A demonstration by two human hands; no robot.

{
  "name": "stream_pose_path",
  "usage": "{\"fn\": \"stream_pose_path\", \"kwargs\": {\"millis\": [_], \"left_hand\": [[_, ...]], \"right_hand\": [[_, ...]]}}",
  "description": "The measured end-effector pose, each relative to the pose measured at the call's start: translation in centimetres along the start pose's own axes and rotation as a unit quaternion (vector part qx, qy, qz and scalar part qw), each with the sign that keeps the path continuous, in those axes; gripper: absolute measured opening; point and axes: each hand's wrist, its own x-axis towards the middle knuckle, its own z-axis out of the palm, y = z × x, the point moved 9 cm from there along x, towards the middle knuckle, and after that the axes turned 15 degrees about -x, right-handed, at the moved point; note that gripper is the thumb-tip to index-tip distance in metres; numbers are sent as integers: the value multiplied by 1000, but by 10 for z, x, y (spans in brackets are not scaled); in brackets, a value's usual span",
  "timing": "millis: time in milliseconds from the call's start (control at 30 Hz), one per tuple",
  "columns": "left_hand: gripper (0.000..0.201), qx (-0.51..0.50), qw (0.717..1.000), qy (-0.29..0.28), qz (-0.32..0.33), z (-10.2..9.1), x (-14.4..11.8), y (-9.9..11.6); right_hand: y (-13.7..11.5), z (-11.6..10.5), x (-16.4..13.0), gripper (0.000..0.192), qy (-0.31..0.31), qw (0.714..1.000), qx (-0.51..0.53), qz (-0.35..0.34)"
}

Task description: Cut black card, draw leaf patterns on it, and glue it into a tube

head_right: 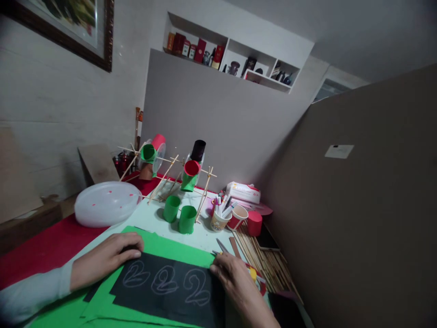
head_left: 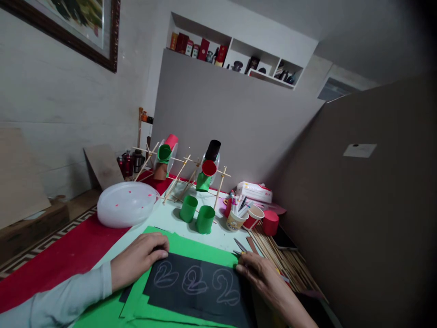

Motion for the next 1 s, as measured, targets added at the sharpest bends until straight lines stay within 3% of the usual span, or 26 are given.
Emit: {"fn": "stream_pose_path", "kwargs": {"millis": [233, 367, 633, 800, 1000], "left_hand": [[20, -28, 999, 27, -16, -1, 2, -5], [20, -42, 998, 33, -29, -2, 2, -10], [25, -41, 998, 44, -24, 1, 2, -11], [28, -55, 996, 68, -25, 1, 0, -18], [39, -68, 996, 44, -24, 3, 1, -15]], "right_hand": [[-1, -12, 2, 32, 38, 999, 22, -5], [-3, -17, -1, 43, 45, 995, 82, 22], [18, -6, 0, 50, 74, 982, 145, 100], [24, 2, 0, 48, 72, 973, 193, 104], [23, 7, 1, 47, 92, 952, 273, 106]]}}
